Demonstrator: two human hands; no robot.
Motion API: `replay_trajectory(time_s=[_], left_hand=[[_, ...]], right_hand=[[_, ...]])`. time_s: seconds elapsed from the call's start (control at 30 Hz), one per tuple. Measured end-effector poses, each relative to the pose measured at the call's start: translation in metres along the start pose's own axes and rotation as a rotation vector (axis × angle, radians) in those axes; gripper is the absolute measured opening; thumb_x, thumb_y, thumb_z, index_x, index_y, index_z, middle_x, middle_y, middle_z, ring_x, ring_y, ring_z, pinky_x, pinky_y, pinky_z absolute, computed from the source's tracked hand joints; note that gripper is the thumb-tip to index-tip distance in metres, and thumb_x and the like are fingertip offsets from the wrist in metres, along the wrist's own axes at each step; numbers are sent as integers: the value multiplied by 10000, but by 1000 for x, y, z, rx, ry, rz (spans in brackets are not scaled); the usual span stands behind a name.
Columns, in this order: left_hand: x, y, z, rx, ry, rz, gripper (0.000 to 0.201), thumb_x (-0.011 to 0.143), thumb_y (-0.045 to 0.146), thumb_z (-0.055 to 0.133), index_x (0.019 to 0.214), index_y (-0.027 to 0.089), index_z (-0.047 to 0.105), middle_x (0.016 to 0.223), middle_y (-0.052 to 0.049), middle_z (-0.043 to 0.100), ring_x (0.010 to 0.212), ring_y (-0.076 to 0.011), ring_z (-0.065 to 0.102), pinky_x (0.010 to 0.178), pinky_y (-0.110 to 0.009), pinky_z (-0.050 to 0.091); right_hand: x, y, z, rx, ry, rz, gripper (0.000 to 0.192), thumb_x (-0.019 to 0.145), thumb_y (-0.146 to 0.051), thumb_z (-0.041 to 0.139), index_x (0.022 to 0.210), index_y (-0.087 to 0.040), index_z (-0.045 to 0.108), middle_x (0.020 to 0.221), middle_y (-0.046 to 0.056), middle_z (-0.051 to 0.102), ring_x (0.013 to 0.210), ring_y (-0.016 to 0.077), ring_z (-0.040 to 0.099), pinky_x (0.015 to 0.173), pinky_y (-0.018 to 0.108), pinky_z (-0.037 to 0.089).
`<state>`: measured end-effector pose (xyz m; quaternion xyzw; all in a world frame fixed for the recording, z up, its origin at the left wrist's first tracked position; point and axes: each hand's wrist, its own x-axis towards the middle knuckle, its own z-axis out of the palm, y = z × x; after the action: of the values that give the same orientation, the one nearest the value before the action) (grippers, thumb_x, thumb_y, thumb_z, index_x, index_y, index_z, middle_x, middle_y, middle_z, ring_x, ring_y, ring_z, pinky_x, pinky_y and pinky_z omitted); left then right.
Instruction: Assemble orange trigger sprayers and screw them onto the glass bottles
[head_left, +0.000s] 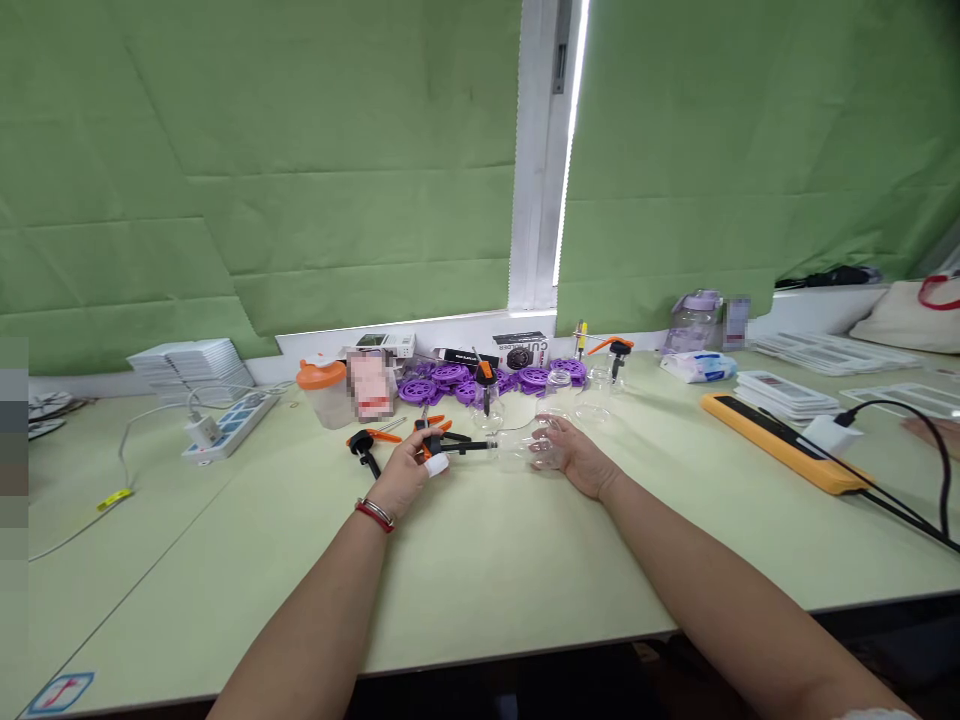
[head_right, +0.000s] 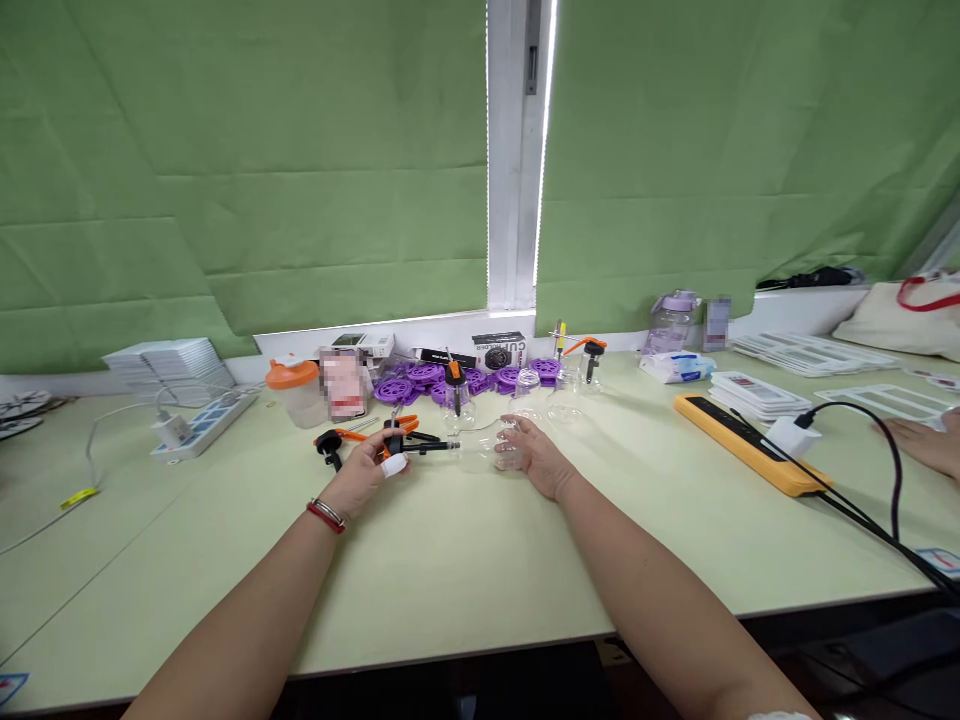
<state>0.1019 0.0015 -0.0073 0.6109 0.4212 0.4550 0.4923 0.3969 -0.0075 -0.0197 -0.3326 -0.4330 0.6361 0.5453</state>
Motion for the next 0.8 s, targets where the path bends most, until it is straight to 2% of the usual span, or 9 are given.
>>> replay_trajectory(time_s=[0.1,0.2,0.33,0.5,0.67,0.8], left_hand=[[-2,5,6,-43,-31,1,595,607,281,767,1155,191,552,1110,-79,578,883,-176,603,848,-364,480],[-5,7,11,-72,-92,-21,597,611,285,776,1159,190,558,1130,-82,587,903,-176,612,912,-384,447],[-7,8,19,-110,-160,-60,604,622,294,778,1172,173,561,1092,-93,622,910,-186,616,938,-410,430],[-8,11,27,-93,-187,-96,613,618,300,783,1167,140,563,1021,-90,651,910,-196,624,955,-414,409],[-8,9,26,-85,-202,-110,657,629,302,775,1217,132,534,1005,-80,654,914,-203,638,930,-388,427],[-8,8,22,-75,-200,-110,673,651,300,756,1249,117,506,884,-60,674,817,-185,645,859,-362,457]], right_hand=[[0,4,9,4,-33,8,386,702,-326,729,1047,-265,568,940,21,573,837,181,584,678,361,540],[-1,8,18,5,-68,15,390,704,-322,732,1051,-262,564,950,21,567,839,176,578,679,353,533],[-3,10,24,-4,-87,18,389,716,-330,722,1061,-258,557,953,19,553,830,164,565,687,340,528],[-5,10,26,-16,-102,9,394,719,-328,718,1069,-254,552,955,25,534,879,174,547,694,329,528],[-5,12,24,-25,-116,12,420,734,-350,709,1104,-260,532,990,32,535,888,179,564,744,356,524],[-5,13,23,-53,-132,8,458,759,-351,691,1164,-297,483,1038,32,539,908,187,579,788,388,517]])
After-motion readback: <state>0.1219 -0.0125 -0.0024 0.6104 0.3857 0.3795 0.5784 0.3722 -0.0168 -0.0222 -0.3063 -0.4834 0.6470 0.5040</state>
